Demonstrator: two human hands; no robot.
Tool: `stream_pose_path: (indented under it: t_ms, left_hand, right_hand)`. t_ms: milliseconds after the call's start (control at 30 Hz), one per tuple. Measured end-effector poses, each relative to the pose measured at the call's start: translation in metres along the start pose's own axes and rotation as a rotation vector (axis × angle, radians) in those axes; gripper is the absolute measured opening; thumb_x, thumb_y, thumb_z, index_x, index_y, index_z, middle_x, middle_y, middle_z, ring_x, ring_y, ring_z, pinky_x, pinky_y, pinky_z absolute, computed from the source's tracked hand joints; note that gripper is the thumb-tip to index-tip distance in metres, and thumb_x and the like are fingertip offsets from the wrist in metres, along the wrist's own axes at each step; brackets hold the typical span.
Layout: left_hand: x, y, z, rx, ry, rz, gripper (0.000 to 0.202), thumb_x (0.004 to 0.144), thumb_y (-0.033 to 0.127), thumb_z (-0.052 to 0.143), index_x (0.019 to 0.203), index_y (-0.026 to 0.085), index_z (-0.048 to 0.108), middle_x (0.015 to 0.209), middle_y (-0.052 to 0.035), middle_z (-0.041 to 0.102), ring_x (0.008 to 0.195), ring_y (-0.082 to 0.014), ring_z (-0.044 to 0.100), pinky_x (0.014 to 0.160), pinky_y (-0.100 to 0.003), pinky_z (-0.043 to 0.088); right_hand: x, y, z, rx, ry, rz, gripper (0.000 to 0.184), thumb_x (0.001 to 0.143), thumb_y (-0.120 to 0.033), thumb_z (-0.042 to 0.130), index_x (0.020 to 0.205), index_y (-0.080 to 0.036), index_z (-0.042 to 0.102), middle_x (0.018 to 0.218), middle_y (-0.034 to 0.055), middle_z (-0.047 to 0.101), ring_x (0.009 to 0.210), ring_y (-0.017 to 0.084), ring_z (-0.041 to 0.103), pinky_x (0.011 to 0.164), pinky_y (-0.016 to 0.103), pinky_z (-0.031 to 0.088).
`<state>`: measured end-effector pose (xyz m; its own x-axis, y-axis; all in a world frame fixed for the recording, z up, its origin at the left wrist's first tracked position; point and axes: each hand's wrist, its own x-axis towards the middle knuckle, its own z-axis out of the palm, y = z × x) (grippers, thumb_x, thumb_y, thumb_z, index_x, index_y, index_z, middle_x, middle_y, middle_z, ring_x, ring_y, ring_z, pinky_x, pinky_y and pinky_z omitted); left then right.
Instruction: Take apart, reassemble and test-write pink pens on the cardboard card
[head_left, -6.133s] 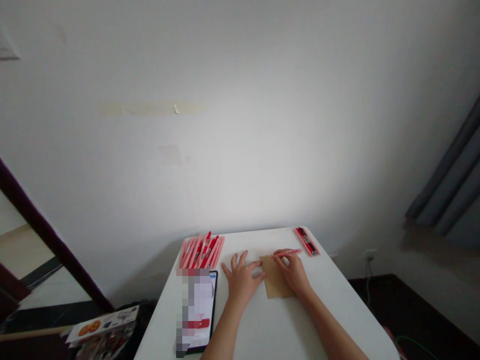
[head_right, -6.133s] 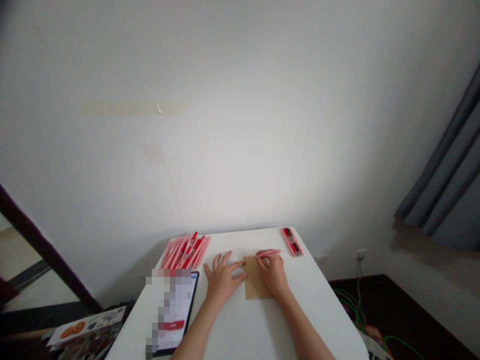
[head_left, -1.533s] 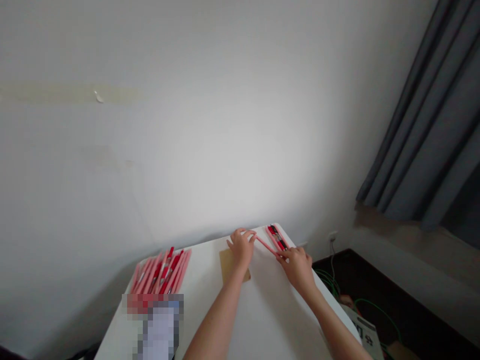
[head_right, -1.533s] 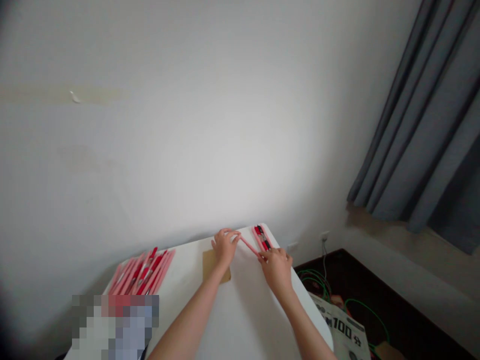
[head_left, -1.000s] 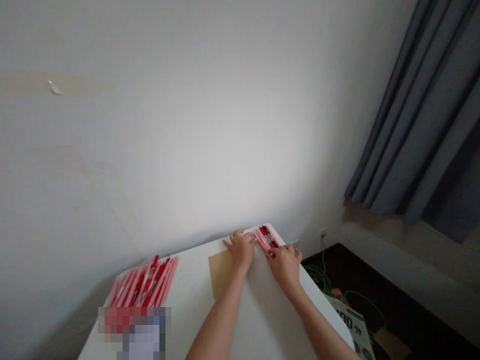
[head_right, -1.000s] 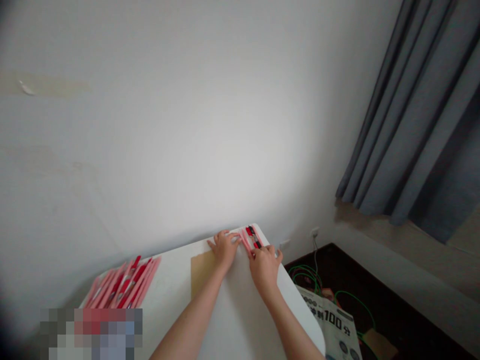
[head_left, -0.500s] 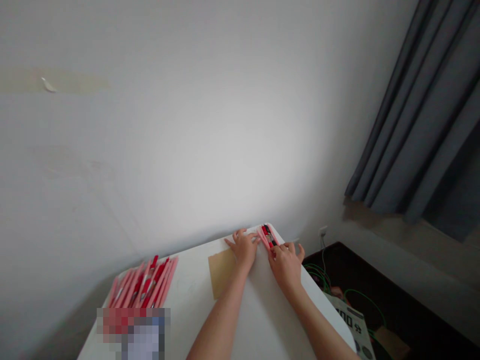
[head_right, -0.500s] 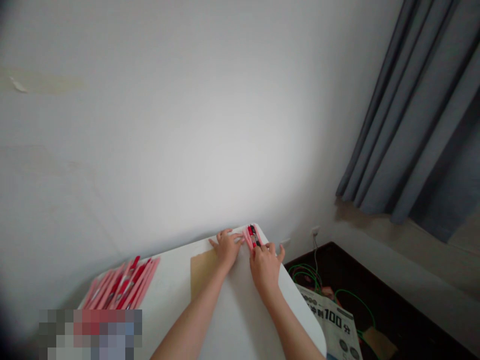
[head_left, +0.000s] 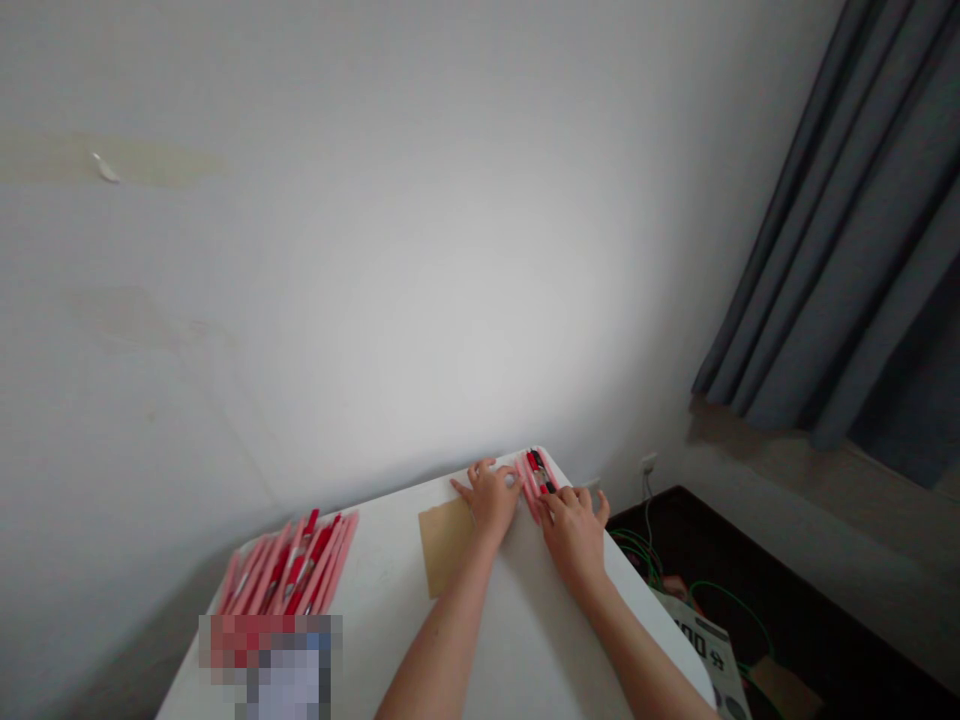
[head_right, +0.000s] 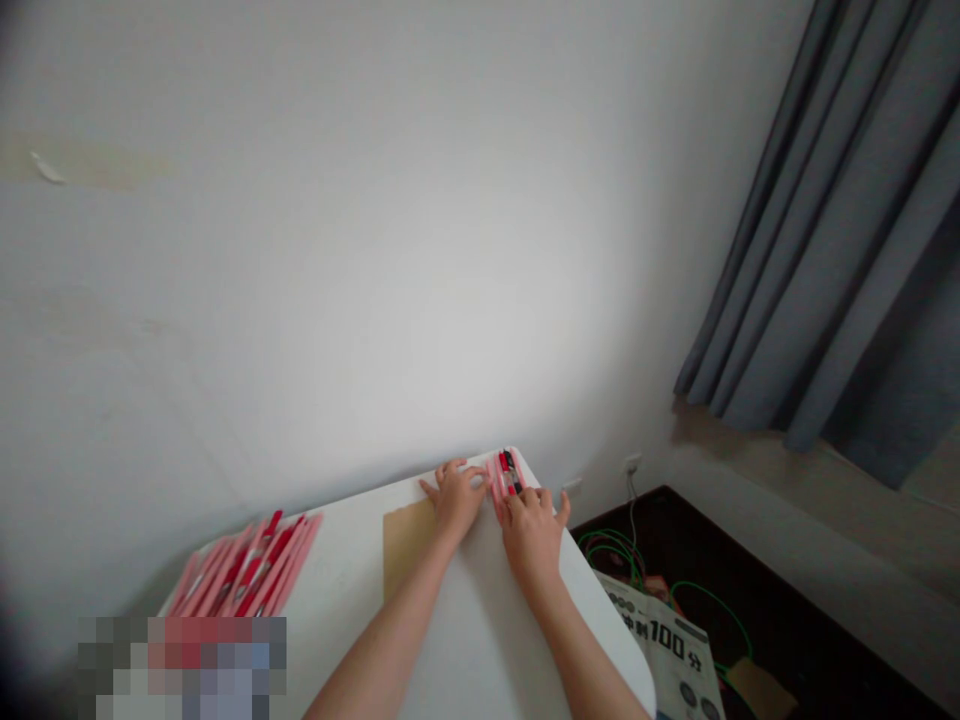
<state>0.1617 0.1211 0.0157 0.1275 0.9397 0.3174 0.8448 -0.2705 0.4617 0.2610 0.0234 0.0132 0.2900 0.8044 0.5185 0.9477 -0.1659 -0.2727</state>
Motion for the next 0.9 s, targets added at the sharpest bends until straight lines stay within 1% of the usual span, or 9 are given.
stream_pose_path:
  t_ms: [133, 267, 433, 633, 800, 900]
  left_hand:
    - [-0.001, -0.001, 0.0, -0.003, -0.003, 0.005, 0.02, 0.079, 0.045, 0.06, 0.094, 0.037, 0.07, 0.125, -0.0036, 0.057, 0.125, -0.0301, 0.04, 0.105, -0.076, 0.011]
    - [-0.003, 0.0, -0.004, -0.01, -0.021, -0.004, 0.019, 0.081, 0.045, 0.058, 0.092, 0.036, 0.071, 0.125, -0.0031, 0.056, 0.126, -0.0299, 0.04, 0.105, -0.077, 0.01]
    - [-0.006, 0.003, -0.009, -0.022, -0.046, -0.008, 0.021, 0.083, 0.045, 0.055, 0.093, 0.035, 0.071, 0.127, -0.0039, 0.055, 0.126, -0.0297, 0.039, 0.106, -0.075, 0.008]
    - [-0.011, 0.006, -0.011, -0.025, -0.086, -0.007, 0.019, 0.082, 0.041, 0.058, 0.095, 0.034, 0.07, 0.131, -0.0039, 0.053, 0.13, -0.028, 0.034, 0.109, -0.071, 0.007]
    - [-0.013, 0.006, -0.012, -0.019, -0.117, -0.013, 0.018, 0.082, 0.04, 0.059, 0.095, 0.036, 0.07, 0.131, -0.0022, 0.052, 0.13, -0.0281, 0.034, 0.107, -0.073, 0.005]
    - [-0.013, 0.005, -0.011, -0.015, -0.111, 0.004, 0.019, 0.079, 0.039, 0.063, 0.096, 0.036, 0.07, 0.132, -0.0036, 0.052, 0.13, -0.0285, 0.034, 0.108, -0.072, 0.006]
  right_hand:
    - [-0.001, 0.001, 0.0, -0.017, 0.003, 0.016, 0.022, 0.091, -0.03, 0.049, 0.088, -0.027, 0.07, 0.095, 0.0086, 0.066, 0.097, 0.027, 0.051, 0.103, 0.057, 0.016]
    - [0.0, 0.0, -0.002, -0.007, -0.023, 0.041, 0.021, 0.09, -0.031, 0.051, 0.086, -0.026, 0.071, 0.096, 0.0092, 0.065, 0.099, 0.028, 0.05, 0.104, 0.058, 0.014]
    - [0.0, -0.002, -0.005, -0.01, -0.04, 0.086, 0.018, 0.088, -0.031, 0.054, 0.087, -0.025, 0.071, 0.099, 0.0072, 0.066, 0.104, 0.028, 0.048, 0.105, 0.056, 0.013]
    - [0.0, 0.001, -0.001, -0.018, -0.016, 0.114, 0.022, 0.089, -0.029, 0.051, 0.081, -0.022, 0.071, 0.096, 0.0076, 0.067, 0.105, 0.028, 0.048, 0.105, 0.053, 0.015]
    - [0.0, 0.005, 0.003, -0.022, -0.003, 0.112, 0.021, 0.088, -0.031, 0.053, 0.079, -0.022, 0.07, 0.095, 0.0077, 0.067, 0.105, 0.028, 0.048, 0.104, 0.053, 0.016]
    - [0.0, 0.006, 0.003, -0.03, 0.017, 0.128, 0.018, 0.086, -0.032, 0.055, 0.079, -0.021, 0.069, 0.096, 0.008, 0.065, 0.104, 0.028, 0.048, 0.103, 0.05, 0.02]
